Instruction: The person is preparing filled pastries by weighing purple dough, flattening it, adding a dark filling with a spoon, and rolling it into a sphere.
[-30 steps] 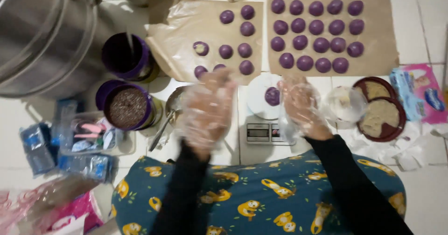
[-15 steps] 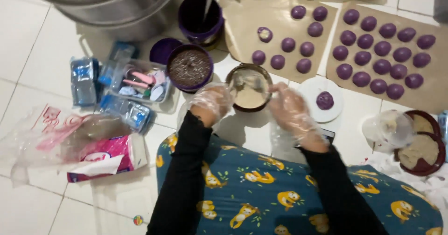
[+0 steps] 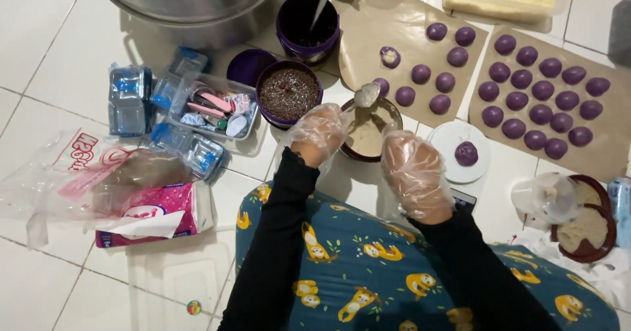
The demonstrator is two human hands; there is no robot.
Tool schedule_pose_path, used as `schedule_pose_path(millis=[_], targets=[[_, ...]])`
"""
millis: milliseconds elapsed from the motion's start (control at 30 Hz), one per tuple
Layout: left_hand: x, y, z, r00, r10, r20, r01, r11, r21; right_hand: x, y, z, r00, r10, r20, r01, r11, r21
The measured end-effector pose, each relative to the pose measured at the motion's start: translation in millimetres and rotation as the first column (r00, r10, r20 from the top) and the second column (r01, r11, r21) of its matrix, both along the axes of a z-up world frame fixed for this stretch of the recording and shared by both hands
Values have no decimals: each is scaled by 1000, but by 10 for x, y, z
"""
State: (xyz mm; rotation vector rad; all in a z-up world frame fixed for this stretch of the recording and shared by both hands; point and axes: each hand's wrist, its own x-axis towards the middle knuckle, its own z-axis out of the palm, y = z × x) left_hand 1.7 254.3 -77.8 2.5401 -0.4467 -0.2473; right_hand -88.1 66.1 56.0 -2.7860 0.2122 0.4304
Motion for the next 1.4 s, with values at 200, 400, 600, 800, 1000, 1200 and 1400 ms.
schedule_pose_path(millis=[200, 400, 600, 800, 1000, 1200, 1400], targets=[[112, 74, -98, 732, -483, 480, 115, 783, 612, 188, -20, 104, 1000, 7, 16, -8, 1000, 12], [134, -18, -156, 930, 308, -201, -343, 922, -177, 249, -32, 176, 1000, 15, 25, -15, 1000, 21], [186, -3, -435, 971, 238, 17, -228, 948, -224, 114, 101, 212, 999, 29, 34, -30, 999, 30], [174, 7, -420, 981, 185, 62, -178, 979, -103, -199, 262, 226, 998, 40, 40, -42, 998, 41], [93, 118, -270, 949, 95, 300, -52, 988, -149, -33, -211, -529, 974, 72, 214, -134, 947, 293], [108, 125, -13, 984, 176, 4, -176, 984, 38, -99, -175, 297, 946, -195, -260, 318, 721, 615], [-332, 138, 967, 976, 217, -2, -217, 976, -20, -344, -1066, 338, 868, -234, -438, 496, 350, 795]])
